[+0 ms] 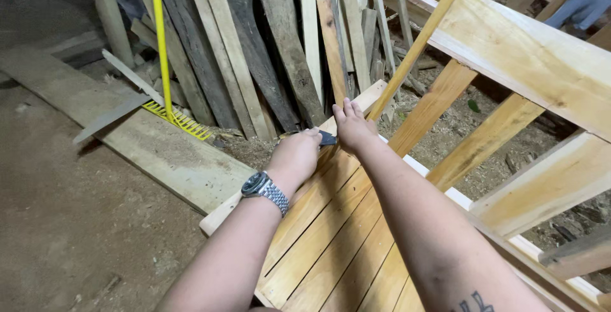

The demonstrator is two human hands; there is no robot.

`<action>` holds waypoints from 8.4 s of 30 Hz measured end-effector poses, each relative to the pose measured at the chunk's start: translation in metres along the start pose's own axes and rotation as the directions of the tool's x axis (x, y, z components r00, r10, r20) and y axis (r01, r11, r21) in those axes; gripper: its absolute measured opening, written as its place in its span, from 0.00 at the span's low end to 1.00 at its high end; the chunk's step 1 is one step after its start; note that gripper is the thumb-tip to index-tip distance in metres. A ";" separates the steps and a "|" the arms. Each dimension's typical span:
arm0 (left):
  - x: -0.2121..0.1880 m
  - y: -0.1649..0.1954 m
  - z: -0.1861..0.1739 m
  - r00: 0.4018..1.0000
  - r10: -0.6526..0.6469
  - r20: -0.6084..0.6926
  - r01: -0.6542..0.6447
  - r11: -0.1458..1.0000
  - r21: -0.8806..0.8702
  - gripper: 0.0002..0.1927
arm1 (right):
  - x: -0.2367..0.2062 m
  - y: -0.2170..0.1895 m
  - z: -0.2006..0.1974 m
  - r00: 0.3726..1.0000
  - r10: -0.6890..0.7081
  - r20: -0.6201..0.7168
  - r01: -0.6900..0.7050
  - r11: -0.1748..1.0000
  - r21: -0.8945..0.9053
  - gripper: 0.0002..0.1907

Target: The person sits on the ground sanding the horizontal rail of a slatted wooden furniture frame with a piece of sandpaper, rubbing it back and forth along the wood and repositioning the sandpaper in their hand as they work along the rail.

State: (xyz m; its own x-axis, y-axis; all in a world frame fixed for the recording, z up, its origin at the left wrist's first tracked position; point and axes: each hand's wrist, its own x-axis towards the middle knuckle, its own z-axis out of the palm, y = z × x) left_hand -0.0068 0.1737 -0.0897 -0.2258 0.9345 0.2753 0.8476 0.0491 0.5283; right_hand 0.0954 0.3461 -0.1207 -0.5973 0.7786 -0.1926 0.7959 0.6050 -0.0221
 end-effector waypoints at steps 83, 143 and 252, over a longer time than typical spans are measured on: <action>-0.002 -0.002 0.019 0.999 0.028 0.033 -0.032 0.989 0.143 0.14 | 0.025 0.018 0.011 0.990 -0.136 -0.031 0.137 0.990 0.027 0.47; -0.074 -0.009 -0.032 0.996 -0.023 -0.091 0.037 0.989 0.146 0.17 | -0.061 -0.036 0.010 0.951 -0.309 0.030 0.309 0.931 -0.194 0.54; -0.154 0.003 -0.068 0.993 0.046 -0.110 -0.029 0.988 0.151 0.13 | -0.093 -0.064 0.011 0.996 -0.088 0.029 0.087 0.996 0.030 0.53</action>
State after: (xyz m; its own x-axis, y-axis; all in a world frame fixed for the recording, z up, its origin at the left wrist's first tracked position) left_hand -0.0017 0.0060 -0.0762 -0.2382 0.8912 0.3861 0.9165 0.0746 0.3931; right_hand 0.1012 0.2331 -0.1122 -0.6616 0.7173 -0.2186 0.7437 0.6650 -0.0686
